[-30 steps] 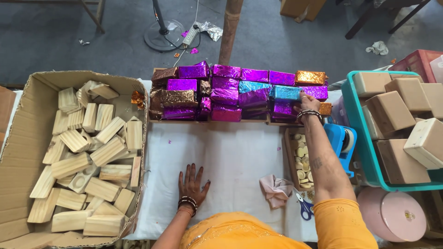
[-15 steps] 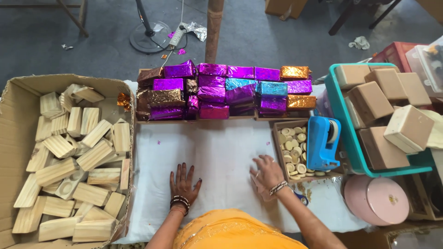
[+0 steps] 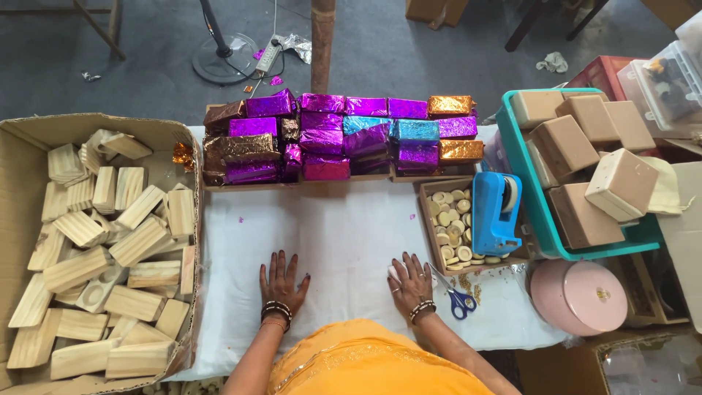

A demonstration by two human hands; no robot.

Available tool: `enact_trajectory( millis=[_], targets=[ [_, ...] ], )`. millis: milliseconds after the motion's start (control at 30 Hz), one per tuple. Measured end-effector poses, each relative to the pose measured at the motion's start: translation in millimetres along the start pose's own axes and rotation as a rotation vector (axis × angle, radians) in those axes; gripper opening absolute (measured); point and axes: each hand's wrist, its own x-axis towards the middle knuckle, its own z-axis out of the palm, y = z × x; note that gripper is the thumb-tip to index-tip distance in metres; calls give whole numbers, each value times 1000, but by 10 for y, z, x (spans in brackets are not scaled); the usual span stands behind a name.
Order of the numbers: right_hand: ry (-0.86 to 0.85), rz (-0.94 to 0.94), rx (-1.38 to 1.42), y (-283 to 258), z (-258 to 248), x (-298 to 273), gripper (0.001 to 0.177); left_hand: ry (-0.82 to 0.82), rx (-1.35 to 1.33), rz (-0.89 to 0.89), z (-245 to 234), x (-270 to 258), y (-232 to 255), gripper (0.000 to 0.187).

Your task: Wrapping wooden blocks in decorative foil and organizing them.

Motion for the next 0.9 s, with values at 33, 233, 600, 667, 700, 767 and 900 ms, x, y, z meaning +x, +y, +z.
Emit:
enact_trajectory(
  millis=[33, 233, 600, 667, 700, 767, 900],
  targets=[
    [0, 7, 3, -5, -3, -5, 53, 3, 2, 1, 5, -12, -3, 66],
    [-13, 20, 8, -8, -12, -16, 53, 18, -2, 6, -3, -7, -1, 66],
    [20, 27, -19, 2, 65, 0, 52, 28, -14, 15, 25, 6, -14, 66],
    [36, 39, -91, -40, 42, 13, 48, 14, -18, 11, 56, 13, -24, 66],
    [33, 37, -87, -47, 11, 2, 48, 12, -13, 8, 98, 7, -28, 66],
    [65, 67, -204, -98, -36, 3, 47, 5, -32, 1, 165, -5, -78, 65],
    [143, 140, -216, -228, -84, -48, 54, 46, -48, -7, 314, -46, -137, 68]
  ],
)
